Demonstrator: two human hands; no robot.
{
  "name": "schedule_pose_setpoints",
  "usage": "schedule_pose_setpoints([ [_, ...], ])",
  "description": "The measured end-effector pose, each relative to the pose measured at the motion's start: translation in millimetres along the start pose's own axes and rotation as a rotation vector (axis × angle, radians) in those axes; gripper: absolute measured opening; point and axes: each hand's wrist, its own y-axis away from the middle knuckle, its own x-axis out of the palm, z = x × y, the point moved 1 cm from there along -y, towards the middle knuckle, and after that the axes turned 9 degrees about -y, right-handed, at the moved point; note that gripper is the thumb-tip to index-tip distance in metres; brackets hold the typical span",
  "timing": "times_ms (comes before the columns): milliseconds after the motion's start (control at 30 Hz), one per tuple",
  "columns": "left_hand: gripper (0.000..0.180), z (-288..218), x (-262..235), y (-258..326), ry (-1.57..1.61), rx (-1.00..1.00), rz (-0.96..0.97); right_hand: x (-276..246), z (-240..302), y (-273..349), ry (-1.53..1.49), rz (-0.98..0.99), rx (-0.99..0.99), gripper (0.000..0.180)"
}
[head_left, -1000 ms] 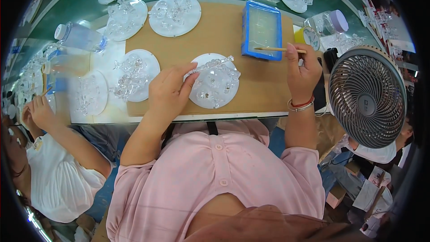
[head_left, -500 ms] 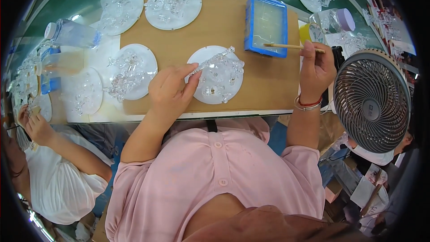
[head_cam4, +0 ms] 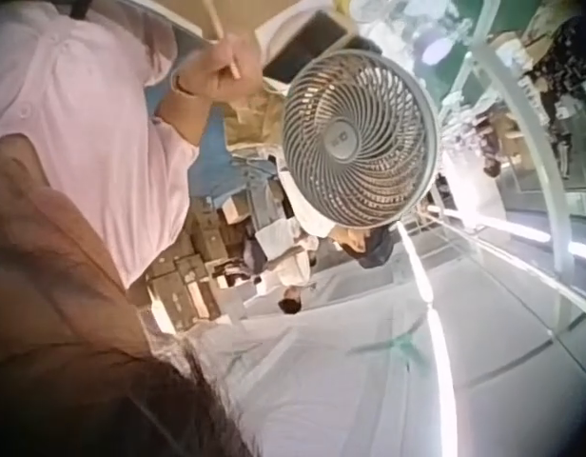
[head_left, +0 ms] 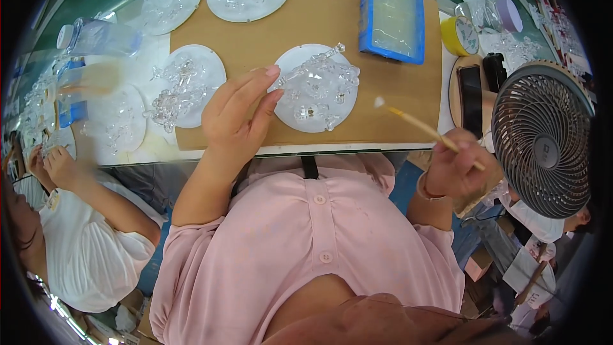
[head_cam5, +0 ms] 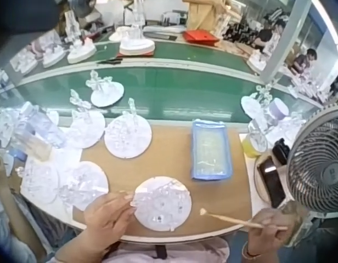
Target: Applying glue to clear plastic decorative components and attaching them to a base plate during assembly.
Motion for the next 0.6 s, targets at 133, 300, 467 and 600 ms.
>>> schedule_pose_setpoints([
  [133,0.032,-4,1,-2,-0.01,-0.009,0.066,9,-3,28,0.082,0.268,0.062,0.02],
  [300,0.028,-4,4,-4,-0.018,0.03,0.034,27,-11,31,0.152,0.406,0.084,0.018],
  [467,0.026,-5,4,-4,-0.027,0.042,0.03,40,-22,28,0.196,0.529,-0.078,0.014],
  [600,0.024,-4,3,-6,-0.043,0.063,0.048,59,-26,20,0.28,0.62,-0.291,0.019],
])
